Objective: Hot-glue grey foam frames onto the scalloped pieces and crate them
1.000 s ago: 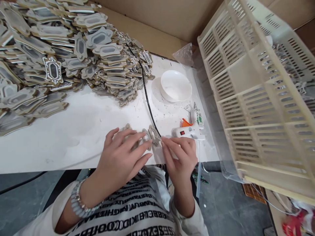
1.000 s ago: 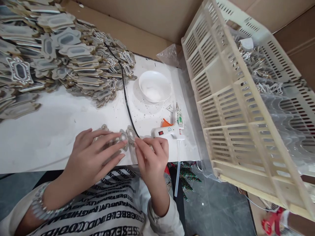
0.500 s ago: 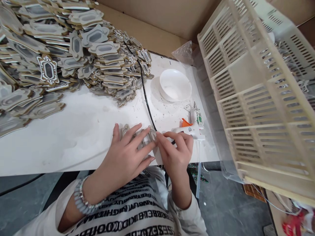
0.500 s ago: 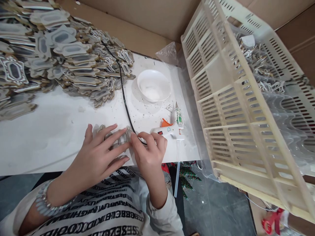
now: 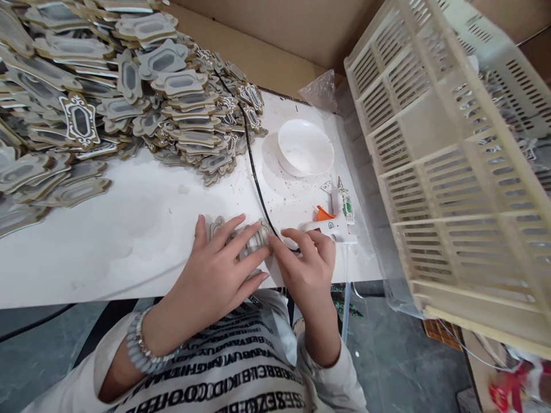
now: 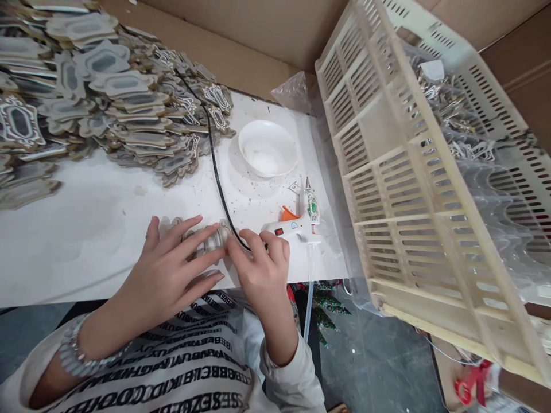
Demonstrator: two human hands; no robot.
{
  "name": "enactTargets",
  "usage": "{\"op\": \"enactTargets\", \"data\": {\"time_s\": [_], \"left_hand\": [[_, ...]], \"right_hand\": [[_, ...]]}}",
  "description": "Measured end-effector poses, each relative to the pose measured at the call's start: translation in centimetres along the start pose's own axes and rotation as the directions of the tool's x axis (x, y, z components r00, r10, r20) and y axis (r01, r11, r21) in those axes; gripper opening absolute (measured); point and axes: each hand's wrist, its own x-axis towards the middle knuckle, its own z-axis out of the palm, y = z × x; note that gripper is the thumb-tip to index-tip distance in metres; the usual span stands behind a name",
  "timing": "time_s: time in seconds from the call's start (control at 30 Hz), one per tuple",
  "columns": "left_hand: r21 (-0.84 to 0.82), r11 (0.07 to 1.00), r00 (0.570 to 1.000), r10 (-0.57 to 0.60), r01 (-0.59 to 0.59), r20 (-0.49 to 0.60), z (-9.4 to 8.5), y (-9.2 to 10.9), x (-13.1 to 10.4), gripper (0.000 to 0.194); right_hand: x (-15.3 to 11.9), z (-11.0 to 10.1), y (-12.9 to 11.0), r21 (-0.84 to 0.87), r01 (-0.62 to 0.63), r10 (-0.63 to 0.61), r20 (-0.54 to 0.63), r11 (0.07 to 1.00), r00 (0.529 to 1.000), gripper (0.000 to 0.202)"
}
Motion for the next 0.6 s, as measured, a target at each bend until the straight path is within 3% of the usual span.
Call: {"op": "enactTargets", "data": {"time_s": [0.2,0.37,0.6], "left_hand": [[-0.032,0.999,0.994,-0.033,0.029,-0.106,-0.6,-0.1,-0.6,0.011],[-0.072,0.994,0.982,-0.098,0.087,-0.164,-2.0,-0.7,-1.3,0.015],[-0.034,0.993,0.976,-0.121,0.116,-0.184,-2.3,-1.3,-1.5,0.015]], "right_hand": [[0.0,-0.6,-0.1,-0.010,0.027,-0.026,0.072,1.000,0.997,0.017],[0.1,-0.9,-0.2,0.019,0.014,-0.016,0.121,1.000,0.993,0.022],[-0.1,-1.2,-0.2,0.111,-0.030,0.021,0.079,0.993,0.997,0.030]]}}
